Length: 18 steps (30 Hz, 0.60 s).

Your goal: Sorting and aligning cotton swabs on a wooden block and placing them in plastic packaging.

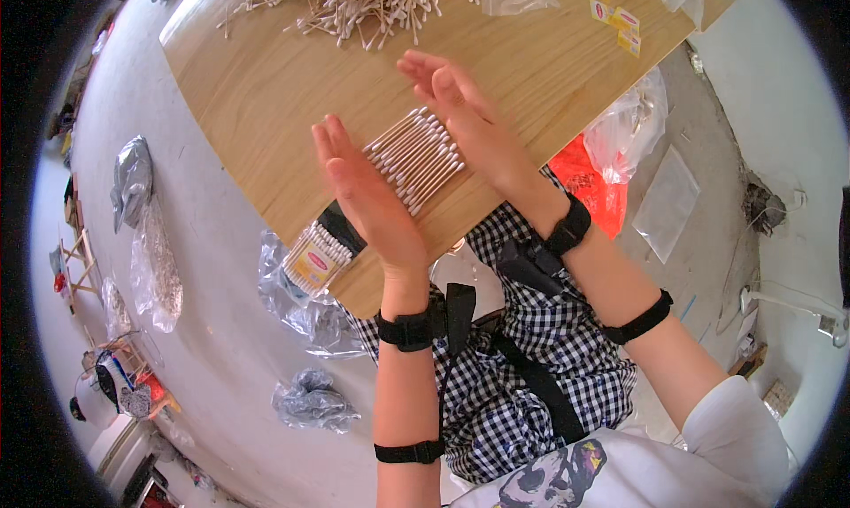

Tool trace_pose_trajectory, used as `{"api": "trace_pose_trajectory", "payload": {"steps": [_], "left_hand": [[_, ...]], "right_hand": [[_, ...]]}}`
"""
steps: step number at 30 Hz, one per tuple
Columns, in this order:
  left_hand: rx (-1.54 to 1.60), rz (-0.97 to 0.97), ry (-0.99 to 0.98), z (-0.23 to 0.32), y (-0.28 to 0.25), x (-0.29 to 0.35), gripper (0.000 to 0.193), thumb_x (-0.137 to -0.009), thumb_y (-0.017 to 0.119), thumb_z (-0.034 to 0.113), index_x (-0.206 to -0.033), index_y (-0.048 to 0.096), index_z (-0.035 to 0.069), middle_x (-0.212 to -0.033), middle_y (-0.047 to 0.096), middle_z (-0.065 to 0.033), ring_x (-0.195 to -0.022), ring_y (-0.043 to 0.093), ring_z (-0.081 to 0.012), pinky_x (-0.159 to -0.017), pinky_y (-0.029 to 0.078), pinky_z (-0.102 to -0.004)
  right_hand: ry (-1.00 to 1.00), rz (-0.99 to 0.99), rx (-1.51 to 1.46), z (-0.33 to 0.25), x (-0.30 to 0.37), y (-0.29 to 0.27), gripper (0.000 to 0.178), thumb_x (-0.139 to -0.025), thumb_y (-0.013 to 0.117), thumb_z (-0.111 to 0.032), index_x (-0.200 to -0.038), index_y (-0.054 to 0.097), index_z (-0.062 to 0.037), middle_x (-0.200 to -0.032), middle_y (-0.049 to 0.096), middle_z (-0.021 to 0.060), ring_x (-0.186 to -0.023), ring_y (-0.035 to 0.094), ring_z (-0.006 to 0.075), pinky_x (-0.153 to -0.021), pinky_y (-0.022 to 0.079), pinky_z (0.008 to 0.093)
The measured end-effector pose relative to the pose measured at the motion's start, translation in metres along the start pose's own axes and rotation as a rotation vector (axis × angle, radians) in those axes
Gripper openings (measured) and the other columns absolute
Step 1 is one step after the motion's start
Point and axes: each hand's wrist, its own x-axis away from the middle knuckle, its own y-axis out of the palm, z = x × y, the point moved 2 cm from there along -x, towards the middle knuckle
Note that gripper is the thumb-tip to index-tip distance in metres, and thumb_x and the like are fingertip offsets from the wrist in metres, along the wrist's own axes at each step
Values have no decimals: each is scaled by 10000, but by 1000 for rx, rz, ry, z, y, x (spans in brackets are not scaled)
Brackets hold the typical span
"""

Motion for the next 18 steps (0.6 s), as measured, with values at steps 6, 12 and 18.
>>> {"api": "trace_pose_trajectory", "payload": {"steps": [6,12,18], "left_hand": [[-10,-59,-103,5,-4,13,653,-1018,293,493,-1509,215,69,-1554,254,-138,-1452,178,-236,-1171,79,-373],[-61,-8,-27,3,4,26,656,-1009,314,512,-1501,258,82,-1547,275,-129,-1433,221,-217,-1154,126,-361],[11,74,5,2,1,21,666,-1002,337,520,-1496,268,78,-1543,280,-135,-1434,214,-216,-1162,105,-367]], "right_hand": [[-17,100,-27,-1,24,-3,625,-1008,348,-519,-1331,454,5,-1335,505,137,-1280,434,206,-1083,305,309],[-44,129,-10,-4,36,5,615,-1011,342,-509,-1338,449,1,-1347,494,142,-1302,414,215,-1103,280,329],[18,130,-132,-11,34,3,760,-961,321,-605,-1415,322,5,-1442,382,148,-1407,273,209,-1179,172,356]]}}
